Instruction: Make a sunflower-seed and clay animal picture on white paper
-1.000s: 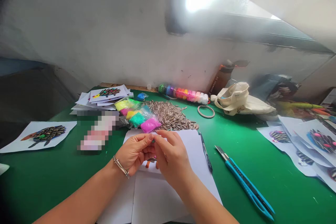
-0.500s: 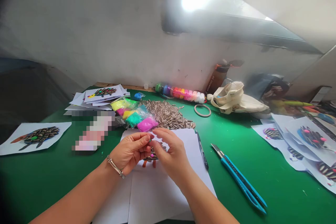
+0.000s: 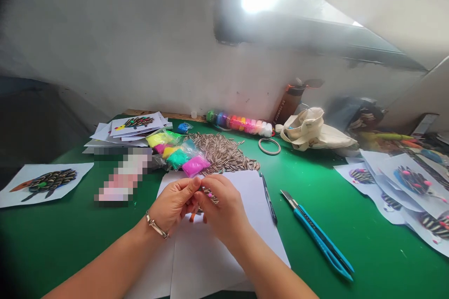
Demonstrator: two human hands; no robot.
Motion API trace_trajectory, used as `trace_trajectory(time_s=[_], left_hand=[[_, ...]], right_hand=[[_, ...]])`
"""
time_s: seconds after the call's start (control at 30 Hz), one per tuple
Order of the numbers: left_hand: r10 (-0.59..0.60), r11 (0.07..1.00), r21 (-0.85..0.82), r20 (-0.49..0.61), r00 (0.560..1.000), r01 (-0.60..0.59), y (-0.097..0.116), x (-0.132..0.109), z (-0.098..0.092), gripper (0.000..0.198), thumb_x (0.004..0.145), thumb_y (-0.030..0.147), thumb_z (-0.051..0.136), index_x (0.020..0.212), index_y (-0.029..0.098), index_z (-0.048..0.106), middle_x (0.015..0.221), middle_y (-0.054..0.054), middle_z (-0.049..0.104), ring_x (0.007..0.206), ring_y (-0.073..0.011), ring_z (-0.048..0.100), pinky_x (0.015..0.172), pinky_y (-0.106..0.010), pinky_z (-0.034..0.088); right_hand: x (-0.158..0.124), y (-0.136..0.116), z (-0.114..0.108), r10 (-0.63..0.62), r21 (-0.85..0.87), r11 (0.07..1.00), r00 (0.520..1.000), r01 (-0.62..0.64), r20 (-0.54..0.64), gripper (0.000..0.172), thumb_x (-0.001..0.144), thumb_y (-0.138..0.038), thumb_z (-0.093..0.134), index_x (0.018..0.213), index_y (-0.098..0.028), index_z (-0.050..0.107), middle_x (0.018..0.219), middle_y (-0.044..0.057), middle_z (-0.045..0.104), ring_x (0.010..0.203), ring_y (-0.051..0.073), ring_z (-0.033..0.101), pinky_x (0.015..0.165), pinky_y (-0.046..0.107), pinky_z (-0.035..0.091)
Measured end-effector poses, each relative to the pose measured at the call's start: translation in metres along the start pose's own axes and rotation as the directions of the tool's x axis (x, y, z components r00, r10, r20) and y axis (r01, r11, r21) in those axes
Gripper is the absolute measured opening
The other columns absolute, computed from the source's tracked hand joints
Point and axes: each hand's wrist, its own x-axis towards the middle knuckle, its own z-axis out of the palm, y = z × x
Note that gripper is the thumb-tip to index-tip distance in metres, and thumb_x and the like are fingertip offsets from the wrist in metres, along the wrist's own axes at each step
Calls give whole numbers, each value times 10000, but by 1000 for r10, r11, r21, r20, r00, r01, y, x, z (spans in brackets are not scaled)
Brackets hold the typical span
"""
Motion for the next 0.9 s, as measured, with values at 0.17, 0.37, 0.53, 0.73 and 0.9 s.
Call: trace_trajectory(time_s=[0.17,0.37,0.53,0.73,0.9], left_hand=[[-22,1000,-13,2,1000,22,2,-1,-1,452,672,567,731,658,132,610,558,8,571,424,-68,493,401,-179,382],[-57,998,-17,17,998,58,10,-2,-1,387,606,468,807,669,126,639,565,18,560,459,-66,499,428,-173,397],[-82,997,-6,21,996,82,12,-3,1,390,582,461,816,624,126,621,547,16,551,446,-72,495,411,-178,388],[-93,995,-29,3,996,93,14,-3,-2,389,588,465,812,654,132,625,578,8,565,450,-84,506,396,-192,407],[-84,996,-14,19,996,84,13,-4,-3,398,611,482,797,659,125,628,575,6,565,451,-76,503,409,-184,398]], right_hand=[[3,-2,-7,39,113,993,999,-39,3,155,852,-135,560,912,-222,674,857,33,663,789,152,608,694,278,502],[2,0,-8,-25,-5,1000,1000,25,7,146,848,-112,549,889,-202,658,872,44,646,802,150,597,715,279,489],[1,0,-8,-80,-125,989,997,81,18,129,843,-108,528,834,-191,626,843,45,620,779,154,577,696,293,479],[1,1,-10,25,2,1000,1000,-25,-13,314,806,-121,578,1100,-233,578,1009,47,635,767,141,617,703,300,517],[2,-1,-12,-33,-18,999,999,34,41,183,832,-95,545,927,-215,643,889,33,637,787,143,601,707,282,500]])
